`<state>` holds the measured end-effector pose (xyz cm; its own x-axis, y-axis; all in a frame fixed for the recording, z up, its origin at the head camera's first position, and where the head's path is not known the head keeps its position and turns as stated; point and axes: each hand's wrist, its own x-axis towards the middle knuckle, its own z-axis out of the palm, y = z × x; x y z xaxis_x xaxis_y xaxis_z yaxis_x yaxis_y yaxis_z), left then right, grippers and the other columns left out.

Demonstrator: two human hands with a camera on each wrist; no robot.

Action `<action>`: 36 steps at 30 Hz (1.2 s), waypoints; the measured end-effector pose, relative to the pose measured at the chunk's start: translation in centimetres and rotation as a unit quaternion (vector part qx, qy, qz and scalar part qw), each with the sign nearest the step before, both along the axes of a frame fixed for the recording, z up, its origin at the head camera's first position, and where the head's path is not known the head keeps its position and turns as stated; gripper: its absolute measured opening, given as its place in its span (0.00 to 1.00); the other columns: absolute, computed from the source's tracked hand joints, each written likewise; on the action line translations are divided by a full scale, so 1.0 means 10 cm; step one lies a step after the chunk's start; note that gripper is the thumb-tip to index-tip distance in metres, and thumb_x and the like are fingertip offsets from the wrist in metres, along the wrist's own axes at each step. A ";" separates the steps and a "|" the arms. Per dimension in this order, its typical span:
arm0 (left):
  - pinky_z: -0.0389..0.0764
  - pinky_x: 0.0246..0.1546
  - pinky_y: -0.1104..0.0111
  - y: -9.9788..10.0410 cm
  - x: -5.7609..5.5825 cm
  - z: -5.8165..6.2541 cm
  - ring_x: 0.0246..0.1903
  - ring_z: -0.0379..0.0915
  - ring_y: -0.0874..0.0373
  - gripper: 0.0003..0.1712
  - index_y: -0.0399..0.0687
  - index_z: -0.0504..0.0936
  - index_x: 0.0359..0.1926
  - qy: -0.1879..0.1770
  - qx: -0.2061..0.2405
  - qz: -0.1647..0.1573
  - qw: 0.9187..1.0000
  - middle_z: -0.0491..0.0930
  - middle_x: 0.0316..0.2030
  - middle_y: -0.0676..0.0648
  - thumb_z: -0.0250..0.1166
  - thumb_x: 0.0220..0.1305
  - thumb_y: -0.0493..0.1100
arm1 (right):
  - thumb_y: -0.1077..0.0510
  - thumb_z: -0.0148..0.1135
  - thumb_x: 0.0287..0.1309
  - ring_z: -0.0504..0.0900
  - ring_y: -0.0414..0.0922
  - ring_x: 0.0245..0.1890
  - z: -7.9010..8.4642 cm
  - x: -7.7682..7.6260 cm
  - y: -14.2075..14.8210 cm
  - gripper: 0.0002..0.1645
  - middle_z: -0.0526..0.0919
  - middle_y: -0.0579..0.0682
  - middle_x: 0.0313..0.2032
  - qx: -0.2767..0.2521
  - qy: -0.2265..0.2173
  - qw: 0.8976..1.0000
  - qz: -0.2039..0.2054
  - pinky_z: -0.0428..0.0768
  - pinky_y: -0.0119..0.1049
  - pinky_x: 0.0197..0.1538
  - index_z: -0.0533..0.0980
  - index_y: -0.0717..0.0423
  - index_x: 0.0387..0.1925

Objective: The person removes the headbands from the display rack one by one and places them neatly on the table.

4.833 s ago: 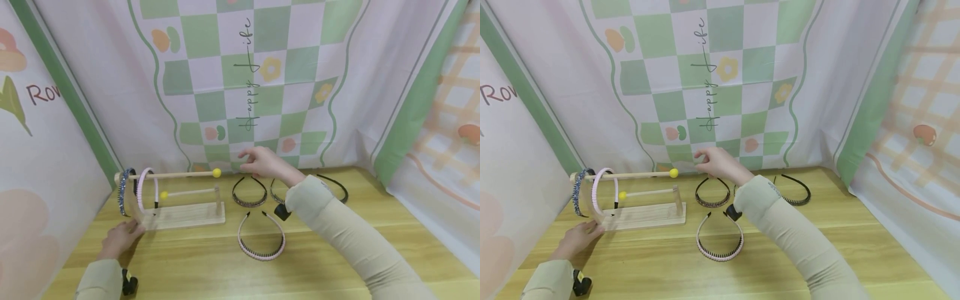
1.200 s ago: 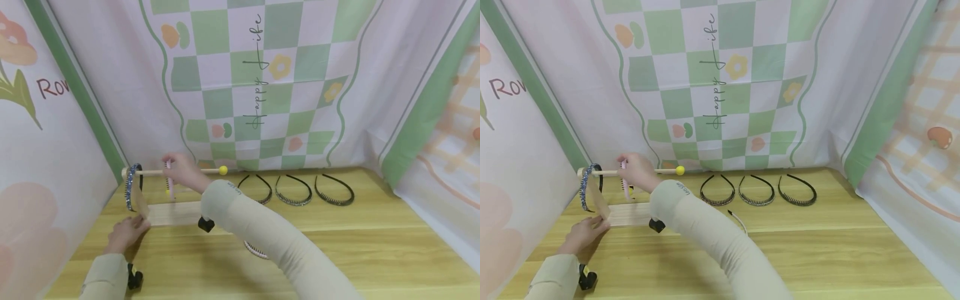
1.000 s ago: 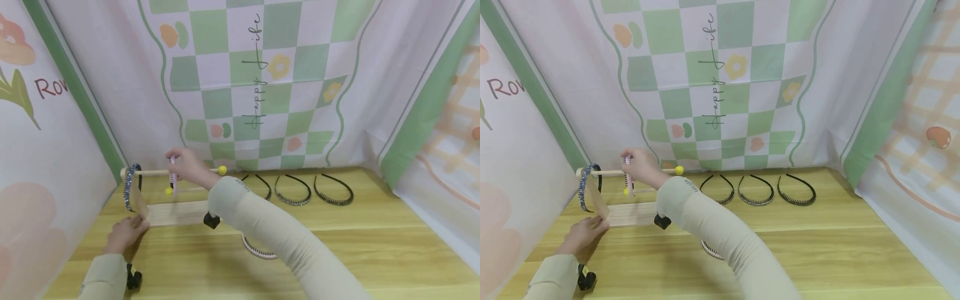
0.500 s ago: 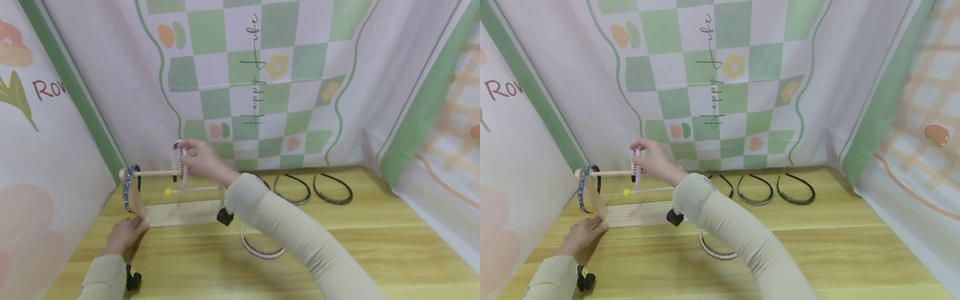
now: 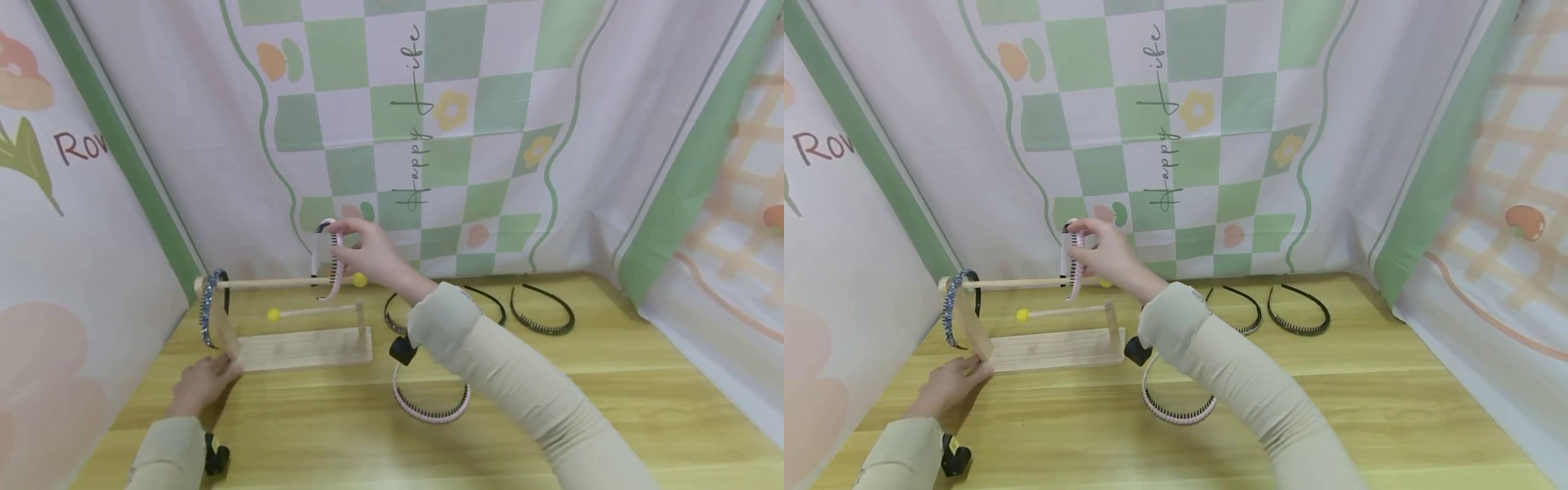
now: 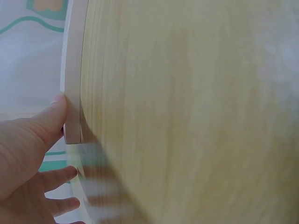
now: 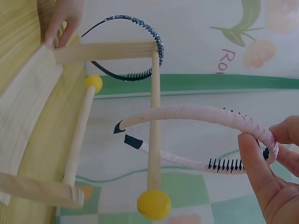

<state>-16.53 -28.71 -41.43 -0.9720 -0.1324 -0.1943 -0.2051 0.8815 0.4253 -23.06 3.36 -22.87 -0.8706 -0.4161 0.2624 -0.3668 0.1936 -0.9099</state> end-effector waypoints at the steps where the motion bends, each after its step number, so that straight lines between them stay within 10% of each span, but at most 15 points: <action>1: 0.56 0.47 0.32 0.00 0.00 0.00 0.53 0.51 0.22 0.44 0.42 0.57 0.66 0.001 0.000 -0.001 1.000 0.54 0.61 0.24 0.46 0.62 0.70 | 0.69 0.58 0.58 0.81 0.49 0.27 0.00 -0.01 0.03 0.22 0.70 0.53 0.53 -0.001 0.000 1.000 -0.004 0.82 0.40 0.31 0.71 0.59 0.55; 36: 0.55 0.47 0.31 0.01 0.01 0.02 0.53 0.50 0.21 0.44 0.41 0.57 0.66 0.005 -0.010 -0.009 1.000 0.54 0.60 0.24 0.45 0.62 0.69 | 0.69 0.58 0.56 0.82 0.47 0.26 0.01 0.11 1.06 0.24 0.69 0.58 0.54 -0.072 0.016 0.994 -0.080 0.82 0.41 0.33 0.69 0.63 0.56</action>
